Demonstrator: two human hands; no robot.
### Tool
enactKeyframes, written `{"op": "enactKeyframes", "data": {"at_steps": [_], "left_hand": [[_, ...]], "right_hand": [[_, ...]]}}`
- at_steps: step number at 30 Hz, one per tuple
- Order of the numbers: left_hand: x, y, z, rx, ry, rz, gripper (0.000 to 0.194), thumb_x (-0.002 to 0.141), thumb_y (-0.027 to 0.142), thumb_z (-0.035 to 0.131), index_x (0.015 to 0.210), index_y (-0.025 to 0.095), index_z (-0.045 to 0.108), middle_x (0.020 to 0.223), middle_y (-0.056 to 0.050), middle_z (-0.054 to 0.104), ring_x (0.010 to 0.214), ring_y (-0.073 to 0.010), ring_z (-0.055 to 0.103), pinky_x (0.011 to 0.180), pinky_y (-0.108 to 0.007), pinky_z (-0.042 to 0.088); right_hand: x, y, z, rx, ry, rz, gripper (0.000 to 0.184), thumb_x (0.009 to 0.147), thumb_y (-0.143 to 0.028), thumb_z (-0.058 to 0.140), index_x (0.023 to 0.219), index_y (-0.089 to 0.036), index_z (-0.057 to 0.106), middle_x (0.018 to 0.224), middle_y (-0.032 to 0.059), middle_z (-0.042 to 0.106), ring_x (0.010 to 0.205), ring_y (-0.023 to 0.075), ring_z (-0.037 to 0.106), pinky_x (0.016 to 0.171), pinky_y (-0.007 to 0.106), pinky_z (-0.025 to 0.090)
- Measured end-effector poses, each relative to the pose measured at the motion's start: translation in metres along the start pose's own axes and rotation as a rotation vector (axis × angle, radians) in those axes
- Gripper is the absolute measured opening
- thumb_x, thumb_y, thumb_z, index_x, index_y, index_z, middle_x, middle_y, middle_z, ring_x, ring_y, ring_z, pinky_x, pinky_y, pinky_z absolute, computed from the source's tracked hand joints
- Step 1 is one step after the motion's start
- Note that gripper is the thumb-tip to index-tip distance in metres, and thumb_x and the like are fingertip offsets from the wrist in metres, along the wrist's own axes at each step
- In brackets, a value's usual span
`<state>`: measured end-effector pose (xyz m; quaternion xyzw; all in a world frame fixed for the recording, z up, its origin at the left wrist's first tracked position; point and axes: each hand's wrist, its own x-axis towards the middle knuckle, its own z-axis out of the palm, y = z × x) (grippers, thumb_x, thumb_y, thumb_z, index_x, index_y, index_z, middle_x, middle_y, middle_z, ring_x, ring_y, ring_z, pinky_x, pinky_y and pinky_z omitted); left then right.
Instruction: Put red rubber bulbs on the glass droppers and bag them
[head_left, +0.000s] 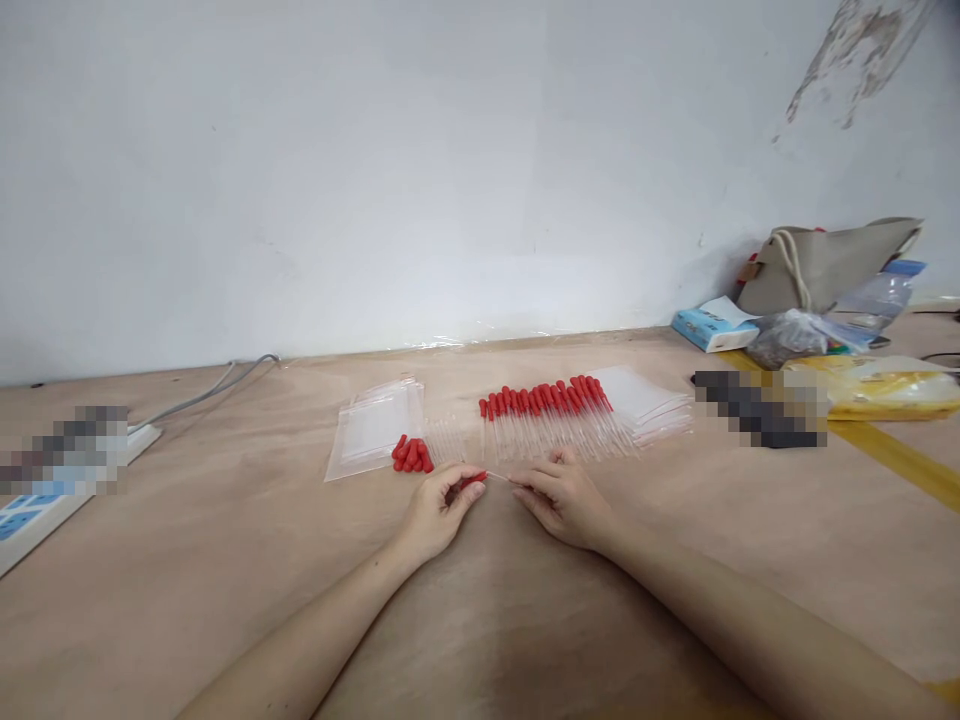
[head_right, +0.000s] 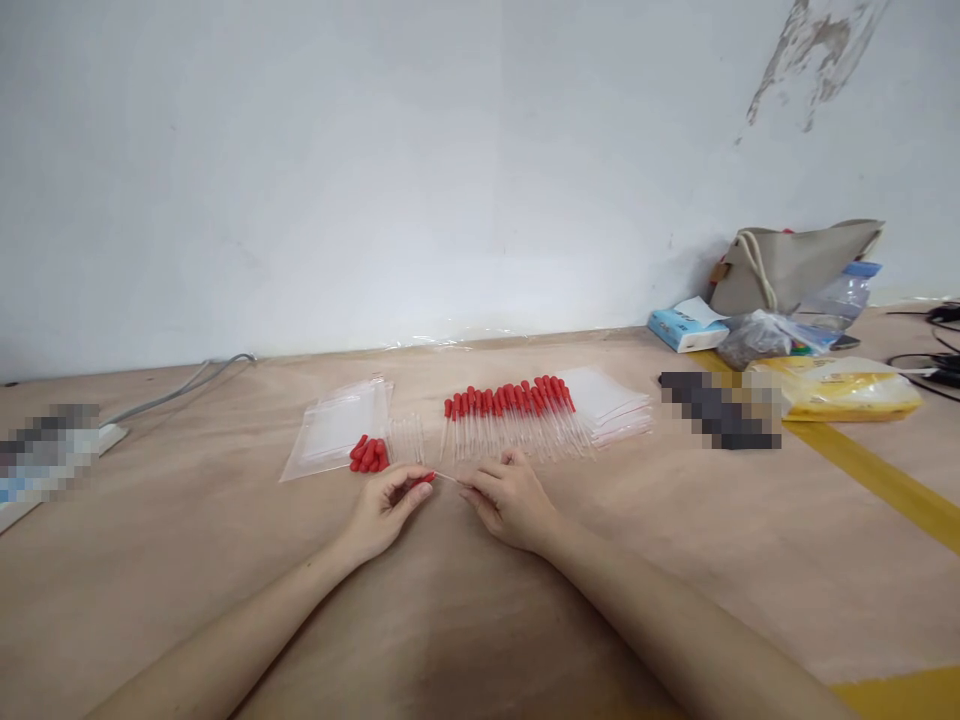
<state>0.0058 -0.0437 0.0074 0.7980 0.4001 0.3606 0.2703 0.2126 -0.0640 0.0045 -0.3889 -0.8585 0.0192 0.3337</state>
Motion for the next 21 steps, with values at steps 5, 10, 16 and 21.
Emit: {"op": "enactKeyframes", "data": {"at_steps": [5, 10, 16, 21], "left_hand": [[0.000, -0.001, -0.003, -0.034, 0.034, 0.028, 0.017, 0.082, 0.028, 0.050, 0.085, 0.017, 0.062, 0.081, -0.005, 0.062, 0.075, -0.0155, 0.057, 0.069, -0.028, 0.045], [-0.003, 0.001, -0.005, -0.027, -0.026, 0.066, 0.017, 0.083, 0.028, 0.048, 0.083, 0.018, 0.063, 0.078, -0.004, 0.061, 0.072, -0.0145, 0.056, 0.066, -0.027, 0.045], [-0.005, 0.007, -0.006, 0.015, -0.106, 0.086, 0.020, 0.085, 0.028, 0.045, 0.084, 0.017, 0.062, 0.077, -0.004, 0.059, 0.072, -0.0140, 0.054, 0.066, -0.026, 0.044], [-0.006, 0.008, -0.006, 0.062, -0.130, 0.116, 0.019, 0.085, 0.027, 0.045, 0.084, 0.018, 0.062, 0.076, -0.005, 0.059, 0.071, -0.0139, 0.054, 0.065, -0.026, 0.043]], "right_hand": [[0.002, -0.002, 0.000, 0.040, -0.027, -0.035, 0.022, 0.086, -0.020, 0.039, 0.097, -0.018, 0.058, 0.079, 0.0031, 0.063, 0.070, 0.0106, 0.053, 0.072, 0.029, 0.028], [0.004, 0.004, -0.001, -0.053, -0.049, -0.085, 0.023, 0.085, -0.016, 0.039, 0.094, -0.021, 0.060, 0.075, 0.0011, 0.062, 0.064, 0.0097, 0.050, 0.070, 0.029, 0.025], [0.005, 0.003, -0.002, -0.146, -0.028, -0.107, 0.025, 0.081, -0.012, 0.039, 0.088, -0.021, 0.062, 0.072, 0.0011, 0.060, 0.065, 0.0101, 0.049, 0.068, 0.030, 0.022], [0.002, -0.006, 0.003, -0.137, -0.002, -0.085, 0.021, 0.080, -0.013, 0.040, 0.082, -0.019, 0.061, 0.068, 0.0007, 0.057, 0.061, 0.0103, 0.045, 0.064, 0.029, 0.020]]}}
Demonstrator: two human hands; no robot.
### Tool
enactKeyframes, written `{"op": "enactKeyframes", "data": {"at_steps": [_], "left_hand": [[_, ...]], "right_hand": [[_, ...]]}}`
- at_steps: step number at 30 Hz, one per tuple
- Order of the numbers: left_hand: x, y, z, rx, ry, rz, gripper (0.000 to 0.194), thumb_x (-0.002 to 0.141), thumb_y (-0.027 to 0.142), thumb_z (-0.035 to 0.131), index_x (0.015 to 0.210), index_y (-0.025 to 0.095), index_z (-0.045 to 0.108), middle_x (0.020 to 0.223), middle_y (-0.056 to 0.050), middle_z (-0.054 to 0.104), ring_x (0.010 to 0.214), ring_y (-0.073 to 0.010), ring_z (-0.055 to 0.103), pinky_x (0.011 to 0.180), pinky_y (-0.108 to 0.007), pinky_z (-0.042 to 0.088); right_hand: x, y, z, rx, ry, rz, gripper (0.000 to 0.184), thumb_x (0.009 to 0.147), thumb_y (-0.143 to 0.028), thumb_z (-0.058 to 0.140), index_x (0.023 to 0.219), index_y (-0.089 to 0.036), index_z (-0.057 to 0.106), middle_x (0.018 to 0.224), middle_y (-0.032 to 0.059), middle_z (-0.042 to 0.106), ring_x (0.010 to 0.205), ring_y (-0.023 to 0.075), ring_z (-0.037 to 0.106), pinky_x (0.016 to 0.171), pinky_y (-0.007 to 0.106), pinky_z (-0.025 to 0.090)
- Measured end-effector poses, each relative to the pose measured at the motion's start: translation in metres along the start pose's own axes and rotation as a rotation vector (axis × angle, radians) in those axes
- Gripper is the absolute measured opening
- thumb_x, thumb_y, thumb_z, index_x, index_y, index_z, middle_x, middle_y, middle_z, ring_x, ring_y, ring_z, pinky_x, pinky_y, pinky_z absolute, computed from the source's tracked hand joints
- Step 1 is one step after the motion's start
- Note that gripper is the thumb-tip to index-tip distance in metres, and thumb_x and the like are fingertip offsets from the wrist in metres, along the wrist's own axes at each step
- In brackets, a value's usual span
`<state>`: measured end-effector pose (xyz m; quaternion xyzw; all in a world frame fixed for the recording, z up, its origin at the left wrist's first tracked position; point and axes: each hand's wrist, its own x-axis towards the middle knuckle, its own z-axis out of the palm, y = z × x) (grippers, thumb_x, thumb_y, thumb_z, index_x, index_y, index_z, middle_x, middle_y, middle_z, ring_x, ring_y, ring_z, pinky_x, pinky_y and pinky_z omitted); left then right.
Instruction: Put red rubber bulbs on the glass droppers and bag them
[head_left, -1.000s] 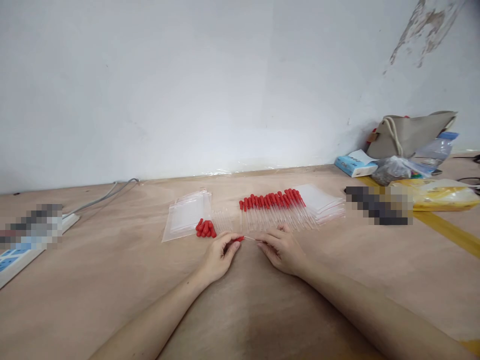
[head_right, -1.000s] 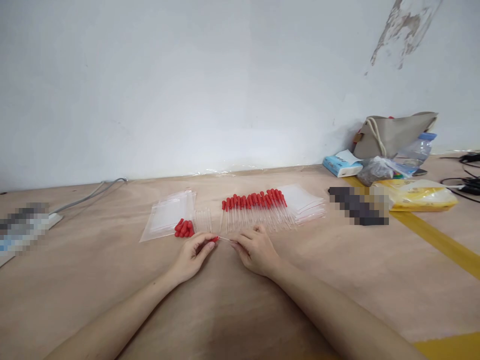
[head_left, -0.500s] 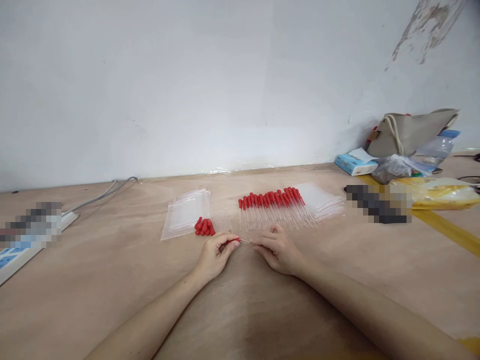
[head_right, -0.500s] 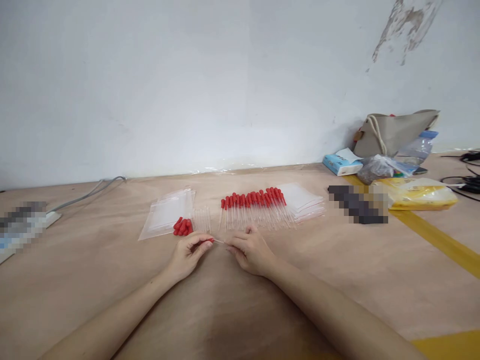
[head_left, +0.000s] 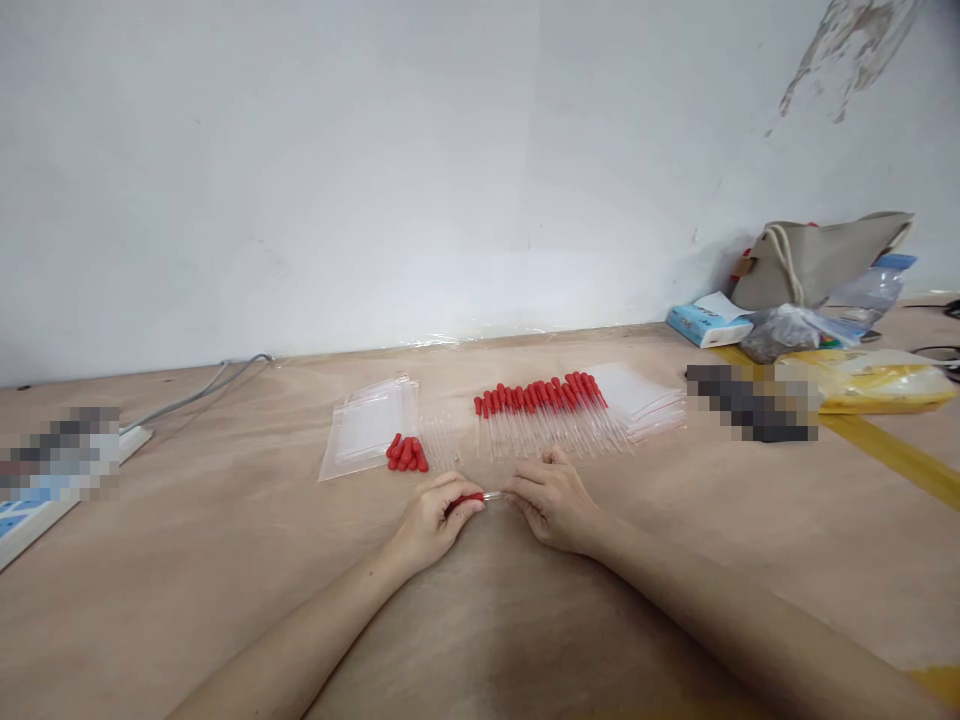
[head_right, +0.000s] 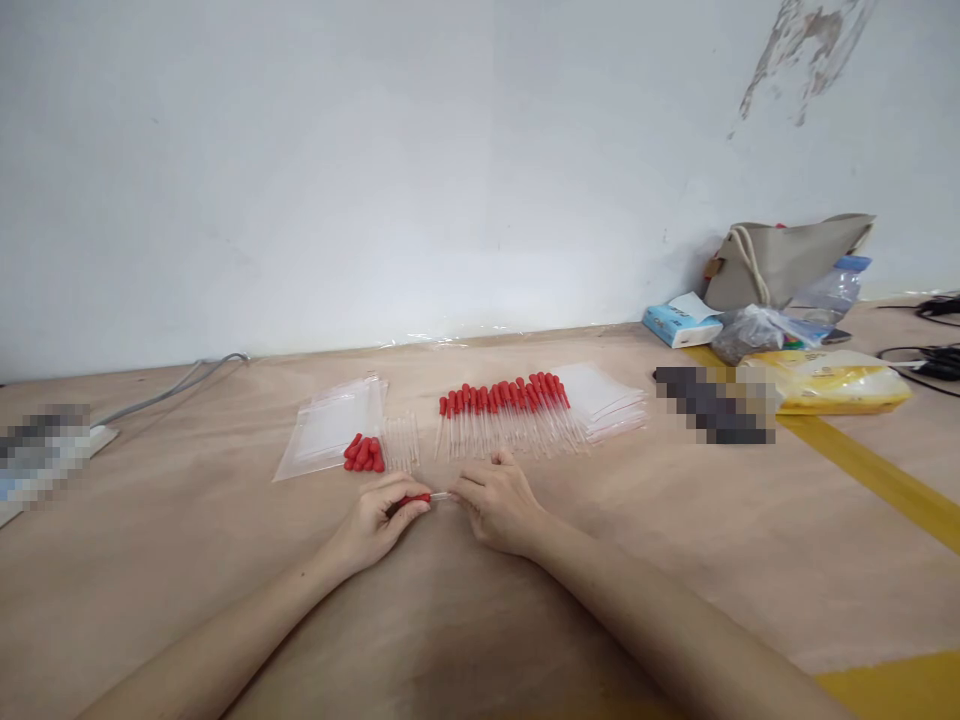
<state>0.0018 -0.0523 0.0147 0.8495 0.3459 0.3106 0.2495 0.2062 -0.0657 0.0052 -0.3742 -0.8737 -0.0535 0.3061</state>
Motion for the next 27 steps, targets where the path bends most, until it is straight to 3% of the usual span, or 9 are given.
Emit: {"op": "enactKeyframes", "data": {"at_steps": [9, 15, 18, 20, 24, 27], "left_hand": [[-0.001, -0.002, 0.002, 0.082, -0.031, 0.063, 0.020, 0.086, 0.027, 0.043, 0.085, 0.018, 0.061, 0.076, -0.005, 0.058, 0.070, -0.0136, 0.053, 0.064, -0.025, 0.043], [0.004, -0.005, -0.007, 0.184, -0.018, 0.177, 0.020, 0.086, 0.024, 0.043, 0.096, 0.020, 0.060, 0.087, -0.005, 0.059, 0.079, -0.0139, 0.055, 0.071, -0.025, 0.044], [0.006, -0.009, -0.016, 0.258, 0.111, 0.203, 0.023, 0.083, 0.025, 0.049, 0.104, 0.022, 0.057, 0.097, -0.005, 0.059, 0.089, -0.0167, 0.053, 0.081, -0.030, 0.042], [0.008, -0.016, -0.025, 0.323, 0.268, 0.153, 0.027, 0.081, 0.027, 0.052, 0.107, 0.022, 0.055, 0.100, -0.006, 0.057, 0.094, -0.0186, 0.051, 0.086, -0.033, 0.039], [0.011, -0.042, -0.042, 0.360, 0.618, -0.114, 0.024, 0.082, 0.030, 0.045, 0.100, 0.018, 0.057, 0.099, -0.007, 0.057, 0.098, -0.0198, 0.049, 0.089, -0.034, 0.036], [0.011, -0.064, -0.046, 0.219, 0.693, -0.333, 0.027, 0.081, 0.036, 0.044, 0.094, 0.017, 0.058, 0.095, -0.006, 0.058, 0.091, -0.0195, 0.053, 0.076, -0.030, 0.043]], "right_hand": [[-0.001, -0.004, 0.006, 0.050, -0.029, 0.036, 0.020, 0.082, -0.015, 0.040, 0.084, -0.018, 0.059, 0.068, 0.0013, 0.058, 0.059, 0.0109, 0.043, 0.064, 0.028, 0.020], [0.008, -0.011, -0.006, -0.022, -0.094, 0.072, 0.019, 0.084, -0.021, 0.040, 0.078, -0.017, 0.059, 0.073, 0.0032, 0.062, 0.069, 0.0135, 0.049, 0.067, 0.030, 0.022], [0.013, -0.013, -0.015, -0.064, -0.136, 0.138, 0.020, 0.083, -0.022, 0.042, 0.073, -0.017, 0.059, 0.072, 0.0039, 0.063, 0.071, 0.0149, 0.052, 0.069, 0.031, 0.025], [0.017, -0.010, -0.017, -0.001, -0.148, 0.272, 0.020, 0.082, -0.022, 0.043, 0.071, -0.017, 0.059, 0.070, 0.0027, 0.064, 0.066, 0.0138, 0.053, 0.068, 0.029, 0.027], [0.036, 0.006, -0.008, 0.181, -0.089, 0.657, 0.025, 0.080, -0.031, 0.043, 0.065, -0.017, 0.056, 0.063, 0.0009, 0.062, 0.058, 0.0121, 0.053, 0.055, 0.023, 0.031], [0.058, 0.015, 0.007, 0.104, -0.047, 0.781, 0.024, 0.078, -0.030, 0.044, 0.061, -0.018, 0.056, 0.065, 0.0017, 0.062, 0.063, 0.0136, 0.055, 0.059, 0.024, 0.032]]}}
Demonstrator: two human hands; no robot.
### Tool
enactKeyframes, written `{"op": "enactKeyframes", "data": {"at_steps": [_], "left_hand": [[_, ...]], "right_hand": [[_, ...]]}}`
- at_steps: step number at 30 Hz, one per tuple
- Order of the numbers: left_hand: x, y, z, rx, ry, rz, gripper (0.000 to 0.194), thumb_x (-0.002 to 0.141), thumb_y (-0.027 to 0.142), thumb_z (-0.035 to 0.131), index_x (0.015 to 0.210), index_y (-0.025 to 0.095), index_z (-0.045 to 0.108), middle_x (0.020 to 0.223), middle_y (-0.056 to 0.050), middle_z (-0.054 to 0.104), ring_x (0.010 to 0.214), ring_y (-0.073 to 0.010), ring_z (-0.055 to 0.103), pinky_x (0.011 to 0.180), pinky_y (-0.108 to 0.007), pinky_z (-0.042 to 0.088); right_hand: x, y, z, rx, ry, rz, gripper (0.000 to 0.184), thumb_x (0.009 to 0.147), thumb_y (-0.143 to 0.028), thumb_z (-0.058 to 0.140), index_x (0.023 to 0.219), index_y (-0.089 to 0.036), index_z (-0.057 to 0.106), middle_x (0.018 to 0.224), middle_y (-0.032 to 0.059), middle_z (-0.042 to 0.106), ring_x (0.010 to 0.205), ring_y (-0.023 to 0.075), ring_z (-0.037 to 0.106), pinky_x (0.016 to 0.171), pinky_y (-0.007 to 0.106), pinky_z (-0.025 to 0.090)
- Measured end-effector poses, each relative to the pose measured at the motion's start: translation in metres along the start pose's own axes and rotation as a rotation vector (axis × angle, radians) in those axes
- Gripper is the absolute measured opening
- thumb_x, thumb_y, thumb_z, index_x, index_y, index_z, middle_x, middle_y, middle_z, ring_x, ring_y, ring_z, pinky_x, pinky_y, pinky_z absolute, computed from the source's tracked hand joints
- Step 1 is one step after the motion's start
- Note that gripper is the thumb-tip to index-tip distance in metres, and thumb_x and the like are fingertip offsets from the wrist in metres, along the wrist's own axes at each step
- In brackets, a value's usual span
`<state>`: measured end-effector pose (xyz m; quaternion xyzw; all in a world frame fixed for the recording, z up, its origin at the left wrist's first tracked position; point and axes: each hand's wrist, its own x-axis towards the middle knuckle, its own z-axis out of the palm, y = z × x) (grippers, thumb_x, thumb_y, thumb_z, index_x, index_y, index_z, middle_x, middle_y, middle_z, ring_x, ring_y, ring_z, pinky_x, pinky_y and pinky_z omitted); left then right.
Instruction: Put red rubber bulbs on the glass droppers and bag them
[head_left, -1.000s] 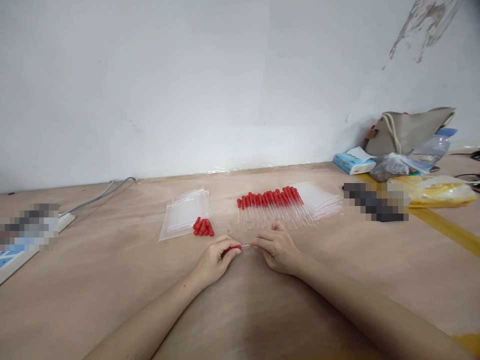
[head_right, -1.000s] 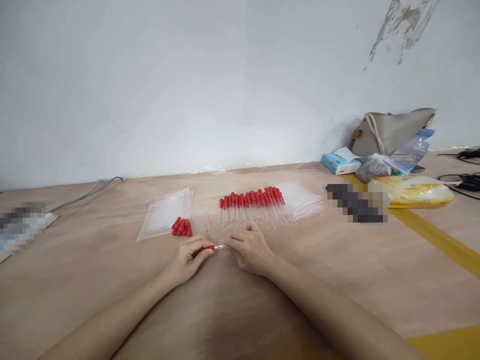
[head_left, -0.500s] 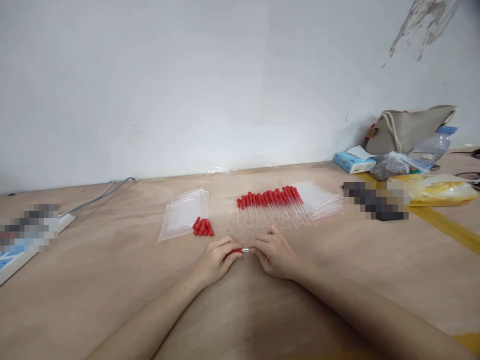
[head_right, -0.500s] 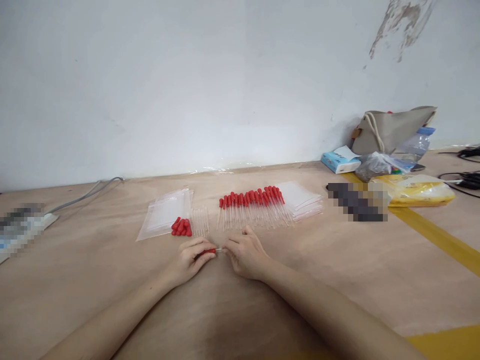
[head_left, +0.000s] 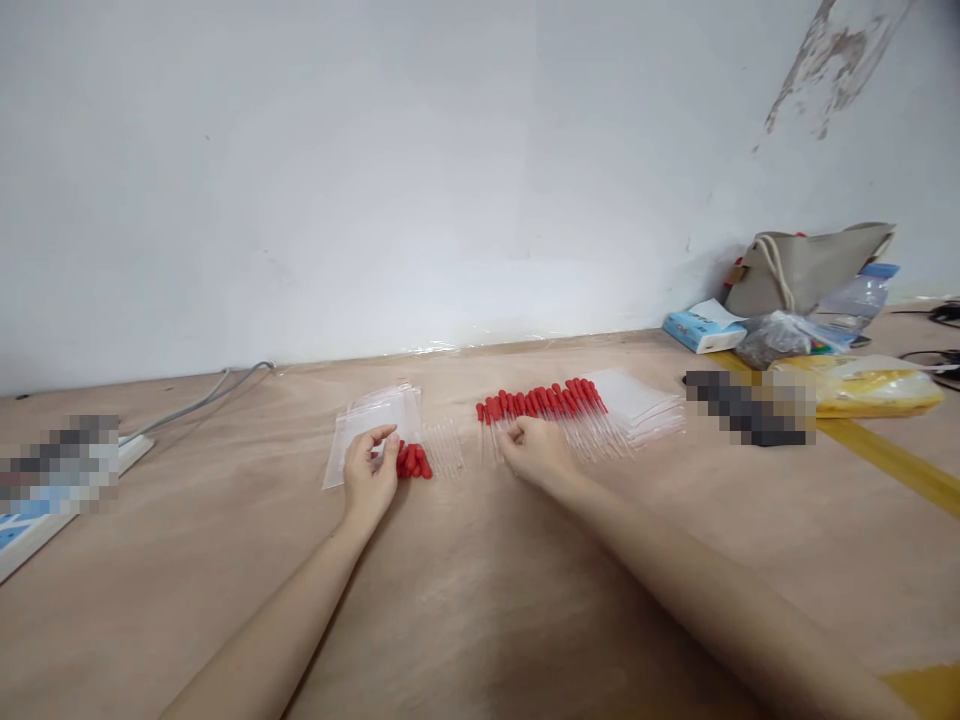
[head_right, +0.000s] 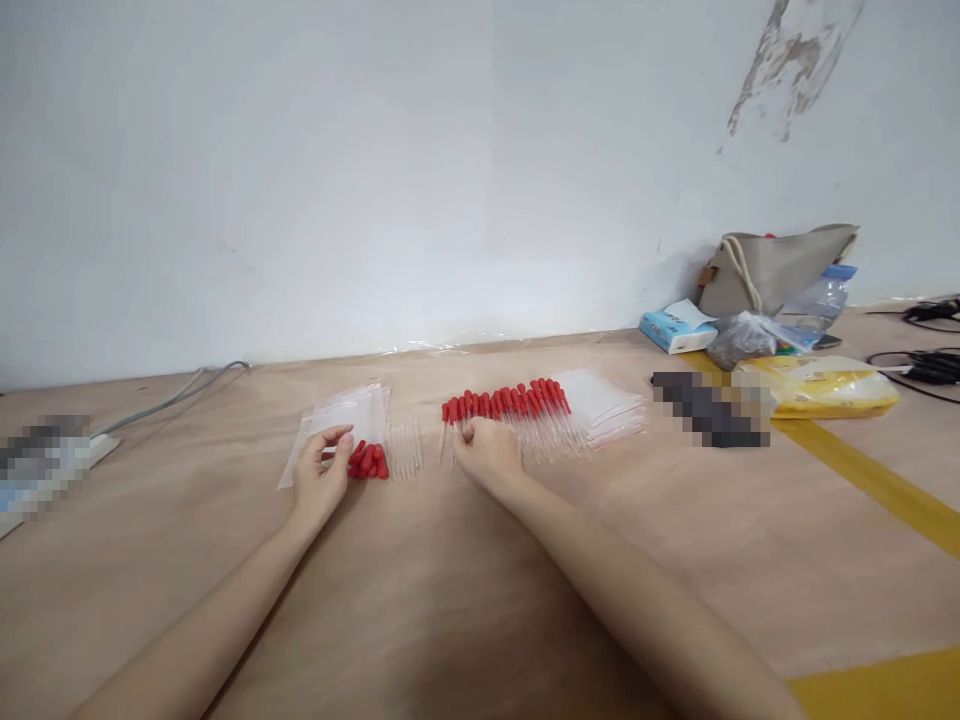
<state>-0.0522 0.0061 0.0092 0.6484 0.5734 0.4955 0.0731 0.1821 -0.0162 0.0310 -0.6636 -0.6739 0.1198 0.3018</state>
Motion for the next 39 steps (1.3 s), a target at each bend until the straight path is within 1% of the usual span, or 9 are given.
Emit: {"op": "enactKeyframes", "data": {"at_steps": [2, 4, 10, 15, 19, 23, 30, 35, 39], "left_hand": [[0.001, -0.010, 0.004, -0.055, -0.024, -0.079, 0.028, 0.078, 0.038, 0.046, 0.090, 0.016, 0.059, 0.091, -0.007, 0.059, 0.083, -0.0185, 0.056, 0.068, -0.028, 0.046], [0.001, -0.015, 0.007, -0.083, -0.030, -0.078, 0.028, 0.077, 0.038, 0.047, 0.085, 0.014, 0.060, 0.087, -0.007, 0.058, 0.077, -0.0174, 0.057, 0.064, -0.027, 0.047], [-0.005, -0.005, 0.006, -0.039, -0.050, 0.024, 0.020, 0.075, 0.033, 0.050, 0.077, 0.017, 0.062, 0.082, -0.004, 0.058, 0.077, -0.0165, 0.058, 0.073, -0.030, 0.047], [-0.008, 0.002, 0.005, -0.038, -0.104, 0.043, 0.021, 0.079, 0.031, 0.046, 0.077, 0.016, 0.061, 0.074, -0.002, 0.058, 0.065, -0.0133, 0.059, 0.067, -0.027, 0.049], [-0.007, -0.006, 0.007, 0.017, -0.054, 0.020, 0.021, 0.078, 0.032, 0.048, 0.080, 0.016, 0.061, 0.082, -0.005, 0.059, 0.074, -0.0162, 0.059, 0.068, -0.028, 0.048], [-0.005, -0.014, 0.008, 0.031, -0.044, 0.011, 0.021, 0.079, 0.028, 0.044, 0.085, 0.016, 0.060, 0.085, -0.006, 0.060, 0.076, -0.0173, 0.060, 0.070, -0.030, 0.048], [0.003, -0.020, 0.008, 0.048, -0.050, 0.054, 0.023, 0.079, 0.021, 0.038, 0.090, 0.017, 0.058, 0.088, -0.006, 0.060, 0.079, -0.0177, 0.060, 0.072, -0.031, 0.047], [0.003, -0.008, 0.001, 0.106, -0.032, 0.117, 0.018, 0.074, 0.033, 0.051, 0.083, 0.017, 0.057, 0.084, -0.004, 0.057, 0.081, -0.0189, 0.056, 0.073, -0.031, 0.046], [-0.004, 0.005, -0.006, 0.168, -0.135, 0.234, 0.019, 0.069, 0.035, 0.058, 0.077, 0.018, 0.054, 0.081, -0.003, 0.054, 0.077, -0.0171, 0.055, 0.071, -0.029, 0.046]], "right_hand": [[0.012, -0.008, 0.011, -0.084, 0.022, 0.030, 0.024, 0.077, -0.030, 0.043, 0.061, -0.018, 0.057, 0.066, 0.0022, 0.063, 0.065, 0.0150, 0.057, 0.065, 0.027, 0.032], [0.021, -0.016, 0.022, -0.157, 0.018, 0.052, 0.025, 0.077, -0.031, 0.042, 0.062, -0.018, 0.058, 0.066, 0.0033, 0.064, 0.067, 0.0164, 0.058, 0.069, 0.030, 0.030], [0.028, -0.020, 0.041, -0.286, 0.017, 0.094, 0.026, 0.077, -0.033, 0.041, 0.071, -0.017, 0.061, 0.072, 0.0076, 0.066, 0.069, 0.0198, 0.059, 0.073, 0.035, 0.026], [0.024, -0.018, 0.040, -0.311, 0.024, 0.049, 0.027, 0.078, -0.032, 0.039, 0.073, -0.016, 0.060, 0.071, 0.0077, 0.066, 0.068, 0.0192, 0.059, 0.073, 0.035, 0.024], [0.022, -0.027, 0.039, -0.272, 0.022, -0.032, 0.025, 0.078, -0.033, 0.041, 0.076, -0.018, 0.061, 0.072, 0.0064, 0.066, 0.069, 0.0179, 0.058, 0.075, 0.035, 0.023], [0.022, -0.042, 0.043, -0.297, -0.076, -0.038, 0.028, 0.076, -0.036, 0.043, 0.075, -0.016, 0.063, 0.073, 0.0095, 0.066, 0.071, 0.0202, 0.058, 0.078, 0.037, 0.024], [0.032, -0.061, 0.045, -0.291, -0.242, 0.058, 0.025, 0.072, -0.029, 0.047, 0.080, -0.014, 0.065, 0.084, 0.0154, 0.066, 0.079, 0.0240, 0.060, 0.077, 0.038, 0.030], [0.038, -0.066, 0.044, -0.264, -0.313, 0.103, 0.024, 0.070, -0.028, 0.050, 0.084, -0.014, 0.065, 0.090, 0.0157, 0.065, 0.086, 0.0255, 0.060, 0.077, 0.037, 0.034], [0.034, -0.066, 0.031, -0.235, -0.305, 0.075, 0.026, 0.075, -0.029, 0.044, 0.083, -0.014, 0.064, 0.089, 0.0146, 0.065, 0.086, 0.0251, 0.059, 0.077, 0.037, 0.034]]}}
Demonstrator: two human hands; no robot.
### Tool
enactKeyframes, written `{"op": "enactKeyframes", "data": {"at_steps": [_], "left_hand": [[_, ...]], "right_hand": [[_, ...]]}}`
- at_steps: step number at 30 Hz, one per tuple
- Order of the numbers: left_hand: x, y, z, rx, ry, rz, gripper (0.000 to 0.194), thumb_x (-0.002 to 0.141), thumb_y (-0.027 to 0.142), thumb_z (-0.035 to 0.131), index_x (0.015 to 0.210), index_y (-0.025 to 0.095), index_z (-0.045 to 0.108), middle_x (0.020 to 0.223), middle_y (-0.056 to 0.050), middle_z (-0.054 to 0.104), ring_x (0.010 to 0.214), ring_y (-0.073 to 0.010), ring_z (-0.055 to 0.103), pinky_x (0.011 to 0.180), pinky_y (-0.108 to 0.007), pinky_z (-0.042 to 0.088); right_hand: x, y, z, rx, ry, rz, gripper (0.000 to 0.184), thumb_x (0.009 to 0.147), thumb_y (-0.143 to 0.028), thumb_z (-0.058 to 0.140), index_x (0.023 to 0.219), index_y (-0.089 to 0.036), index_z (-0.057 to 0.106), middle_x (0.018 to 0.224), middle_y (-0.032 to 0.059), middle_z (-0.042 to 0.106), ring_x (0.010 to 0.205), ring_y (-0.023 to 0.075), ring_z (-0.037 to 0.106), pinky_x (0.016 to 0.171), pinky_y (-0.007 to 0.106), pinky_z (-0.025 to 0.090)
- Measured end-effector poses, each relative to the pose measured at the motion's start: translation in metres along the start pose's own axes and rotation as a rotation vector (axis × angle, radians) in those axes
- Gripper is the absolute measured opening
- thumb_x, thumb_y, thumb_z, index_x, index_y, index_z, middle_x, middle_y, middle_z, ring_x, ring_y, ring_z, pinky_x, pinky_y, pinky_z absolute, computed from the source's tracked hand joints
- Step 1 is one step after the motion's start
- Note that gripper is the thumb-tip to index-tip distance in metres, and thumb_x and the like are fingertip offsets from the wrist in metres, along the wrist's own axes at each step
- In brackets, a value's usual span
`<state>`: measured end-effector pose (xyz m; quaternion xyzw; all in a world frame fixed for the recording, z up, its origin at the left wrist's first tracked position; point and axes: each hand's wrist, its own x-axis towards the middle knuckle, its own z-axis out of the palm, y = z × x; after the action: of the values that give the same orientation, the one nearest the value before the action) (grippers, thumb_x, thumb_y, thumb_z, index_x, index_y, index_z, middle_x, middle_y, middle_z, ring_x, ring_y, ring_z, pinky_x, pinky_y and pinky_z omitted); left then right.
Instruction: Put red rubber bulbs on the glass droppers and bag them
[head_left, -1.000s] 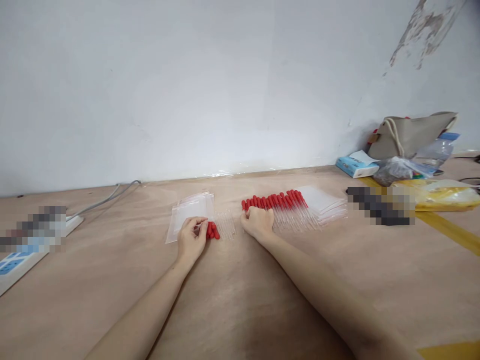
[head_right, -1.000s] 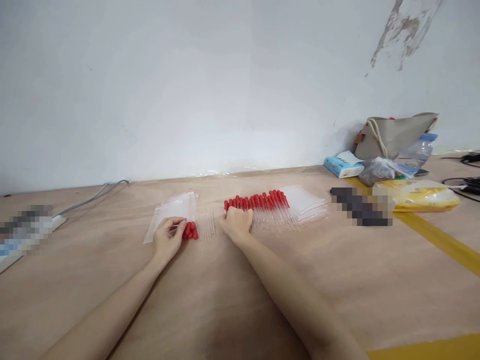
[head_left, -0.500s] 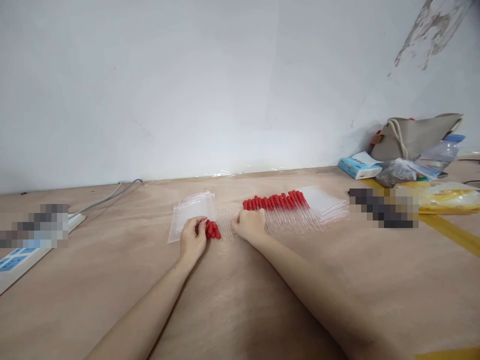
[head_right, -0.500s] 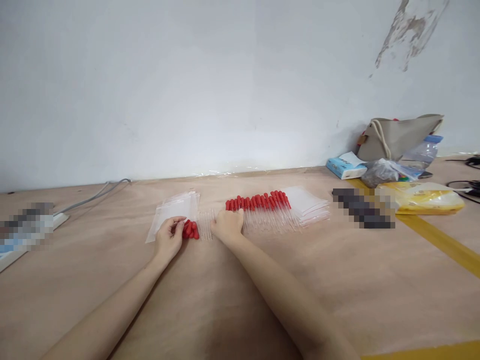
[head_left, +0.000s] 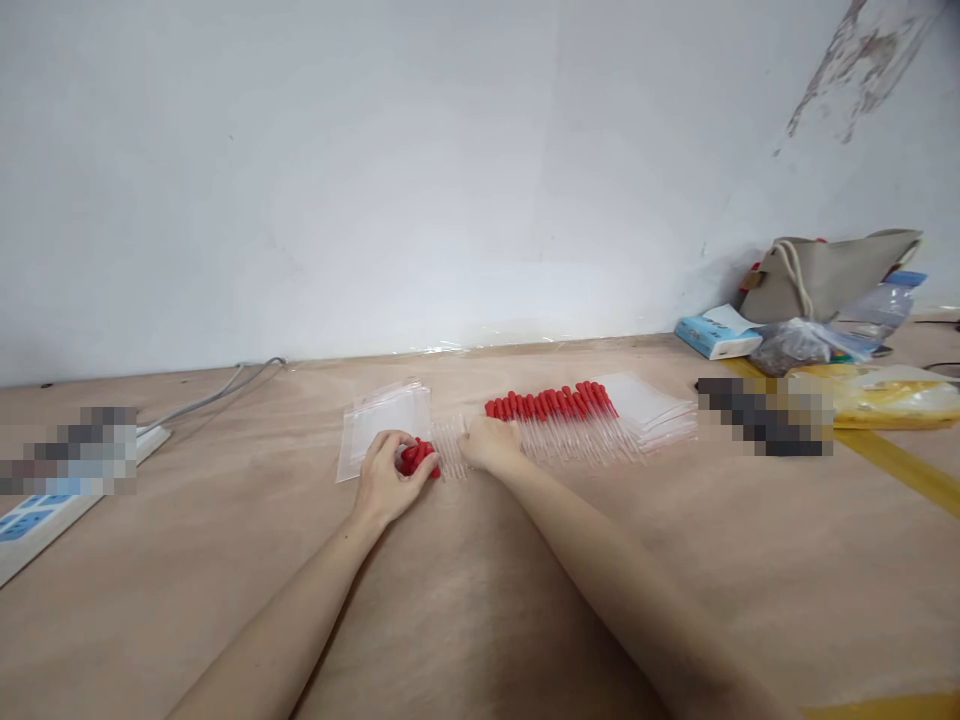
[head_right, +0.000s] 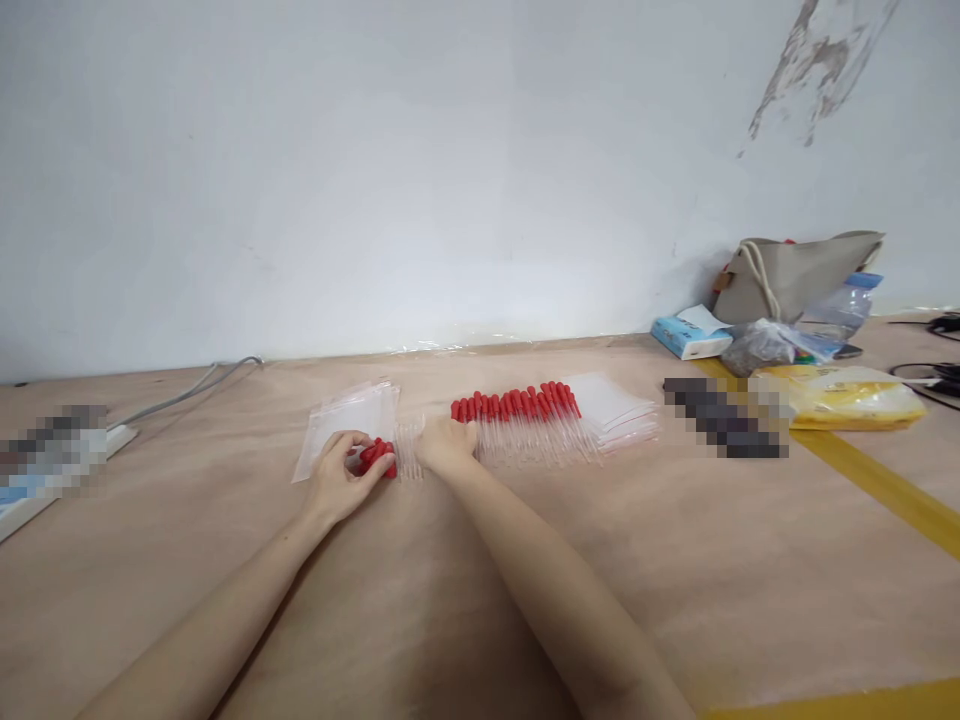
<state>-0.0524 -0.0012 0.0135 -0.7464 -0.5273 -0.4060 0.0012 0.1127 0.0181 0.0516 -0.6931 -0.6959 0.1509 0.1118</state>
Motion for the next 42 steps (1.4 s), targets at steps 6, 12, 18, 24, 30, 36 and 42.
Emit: {"op": "enactKeyframes", "data": {"at_steps": [6, 12, 18, 24, 30, 36, 42], "left_hand": [[-0.004, 0.008, -0.007, 0.016, -0.077, 0.127, 0.020, 0.068, 0.017, 0.050, 0.088, 0.018, 0.053, 0.087, -0.004, 0.055, 0.081, -0.0177, 0.055, 0.073, -0.030, 0.045], [-0.005, 0.006, -0.004, 0.052, -0.069, 0.146, 0.016, 0.071, 0.016, 0.047, 0.085, 0.019, 0.056, 0.084, -0.004, 0.059, 0.079, -0.0181, 0.056, 0.073, -0.030, 0.045], [-0.006, 0.002, -0.001, 0.115, -0.010, 0.150, 0.018, 0.075, 0.021, 0.045, 0.091, 0.020, 0.055, 0.081, -0.003, 0.062, 0.078, -0.0197, 0.058, 0.074, -0.033, 0.044], [-0.007, 0.000, 0.000, 0.061, 0.050, 0.080, 0.025, 0.079, 0.020, 0.042, 0.102, 0.018, 0.051, 0.090, -0.006, 0.061, 0.085, -0.0197, 0.058, 0.074, -0.031, 0.046], [-0.009, 0.018, -0.003, -0.119, 0.138, 0.128, 0.023, 0.082, 0.019, 0.040, 0.095, 0.018, 0.059, 0.092, -0.006, 0.057, 0.086, -0.0166, 0.056, 0.080, -0.030, 0.045], [-0.029, 0.055, 0.015, -0.400, -0.017, 0.080, 0.016, 0.074, 0.027, 0.058, 0.088, 0.019, 0.063, 0.087, -0.005, 0.058, 0.079, -0.0157, 0.058, 0.072, -0.029, 0.051], [-0.036, 0.065, 0.025, -0.540, -0.108, 0.004, 0.011, 0.076, 0.027, 0.058, 0.081, 0.018, 0.059, 0.080, -0.003, 0.059, 0.073, -0.0133, 0.059, 0.069, -0.028, 0.053]], "right_hand": [[-0.031, 0.042, -0.014, 0.099, 0.107, -0.085, 0.025, 0.081, -0.030, 0.035, 0.084, -0.014, 0.054, 0.086, 0.0119, 0.063, 0.079, 0.0210, 0.058, 0.065, 0.029, 0.037], [-0.065, 0.106, -0.001, 0.279, 0.307, -0.217, 0.012, 0.082, -0.027, 0.035, 0.077, -0.019, 0.041, 0.067, 0.0032, 0.057, 0.060, 0.0151, 0.053, 0.054, 0.025, 0.035], [-0.085, 0.126, 0.006, 0.325, 0.450, -0.342, 0.013, 0.085, -0.027, 0.032, 0.078, -0.020, 0.040, 0.068, 0.0032, 0.054, 0.061, 0.0151, 0.053, 0.056, 0.027, 0.040], [-0.086, 0.125, 0.012, 0.378, 0.456, -0.346, 0.012, 0.085, -0.027, 0.032, 0.078, -0.020, 0.039, 0.068, 0.0027, 0.053, 0.061, 0.0149, 0.053, 0.055, 0.026, 0.041], [-0.086, 0.125, 0.013, 0.404, 0.475, -0.398, 0.013, 0.085, -0.025, 0.036, 0.086, -0.018, 0.046, 0.076, 0.0047, 0.058, 0.069, 0.0152, 0.056, 0.061, 0.027, 0.044], [-0.088, 0.119, 0.012, 0.248, 0.516, -0.581, 0.023, 0.085, -0.017, 0.037, 0.102, -0.020, 0.053, 0.093, 0.0060, 0.062, 0.085, 0.0157, 0.056, 0.075, 0.030, 0.040], [-0.093, 0.112, 0.009, 0.173, 0.472, -0.610, 0.021, 0.083, -0.016, 0.040, 0.097, -0.020, 0.056, 0.084, 0.0041, 0.063, 0.076, 0.0134, 0.056, 0.075, 0.030, 0.034]]}}
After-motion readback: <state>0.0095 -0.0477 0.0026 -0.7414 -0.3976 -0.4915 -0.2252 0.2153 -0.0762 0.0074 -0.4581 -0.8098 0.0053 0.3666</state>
